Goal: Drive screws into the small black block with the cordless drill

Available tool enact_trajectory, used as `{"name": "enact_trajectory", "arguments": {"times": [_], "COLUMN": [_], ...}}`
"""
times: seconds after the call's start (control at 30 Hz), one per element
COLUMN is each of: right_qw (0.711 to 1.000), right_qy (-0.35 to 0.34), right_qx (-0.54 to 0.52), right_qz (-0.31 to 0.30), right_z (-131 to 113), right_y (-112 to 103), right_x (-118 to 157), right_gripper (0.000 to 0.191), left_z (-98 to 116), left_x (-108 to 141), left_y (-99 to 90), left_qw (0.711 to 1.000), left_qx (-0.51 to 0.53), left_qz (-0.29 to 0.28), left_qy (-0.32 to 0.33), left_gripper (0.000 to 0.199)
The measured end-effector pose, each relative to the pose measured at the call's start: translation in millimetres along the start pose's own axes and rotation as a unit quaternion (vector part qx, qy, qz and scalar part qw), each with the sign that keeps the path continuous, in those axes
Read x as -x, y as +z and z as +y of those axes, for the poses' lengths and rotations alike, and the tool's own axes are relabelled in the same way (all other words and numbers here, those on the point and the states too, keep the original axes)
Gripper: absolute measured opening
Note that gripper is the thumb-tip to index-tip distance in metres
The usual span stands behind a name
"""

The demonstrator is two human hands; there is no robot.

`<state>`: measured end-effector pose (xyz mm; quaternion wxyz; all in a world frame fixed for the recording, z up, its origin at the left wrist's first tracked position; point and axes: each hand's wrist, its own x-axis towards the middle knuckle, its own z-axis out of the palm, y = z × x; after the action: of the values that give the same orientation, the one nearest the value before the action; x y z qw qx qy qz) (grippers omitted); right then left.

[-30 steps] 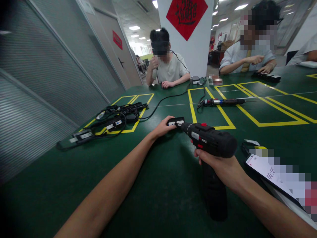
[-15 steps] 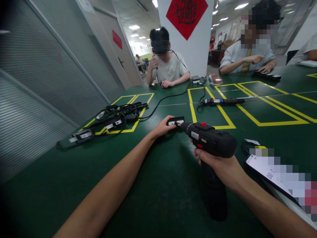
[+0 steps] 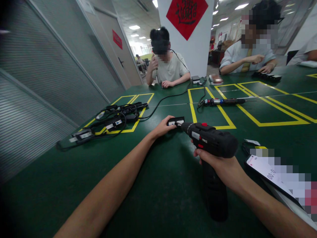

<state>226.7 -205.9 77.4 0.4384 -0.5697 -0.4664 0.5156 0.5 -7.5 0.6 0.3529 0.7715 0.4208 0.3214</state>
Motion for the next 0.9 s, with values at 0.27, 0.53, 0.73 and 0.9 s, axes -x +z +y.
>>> {"name": "enact_trajectory", "arguments": {"times": [0.27, 0.53, 0.73, 0.9], "right_qw": [1.0, 1.0, 0.998, 0.998], "right_qy": [-0.008, -0.029, -0.045, -0.031], "right_qx": [0.013, 0.009, 0.043, 0.054], "right_qz": [0.001, -0.001, 0.003, 0.008], "right_z": [-1.1, -0.1, 0.1, -0.1], "right_y": [-1.2, -0.4, -1.4, -2.3], "right_x": [-1.4, -1.3, -1.9, -1.6], "right_gripper": [0.031, 0.029, 0.016, 0.015], "left_z": [1.3, 1.4, 2.4, 1.2], "left_x": [-1.1, -0.6, -0.9, -0.4], "left_y": [-0.2, -0.2, -0.4, -0.6], "left_qw": [1.0, 1.0, 1.0, 1.0], "left_qx": [-0.011, -0.008, -0.013, -0.005], "left_qz": [0.0, 0.001, -0.002, -0.003], "left_qy": [-0.005, -0.007, -0.015, -0.003], "left_gripper": [0.044, 0.043, 0.044, 0.044]}}
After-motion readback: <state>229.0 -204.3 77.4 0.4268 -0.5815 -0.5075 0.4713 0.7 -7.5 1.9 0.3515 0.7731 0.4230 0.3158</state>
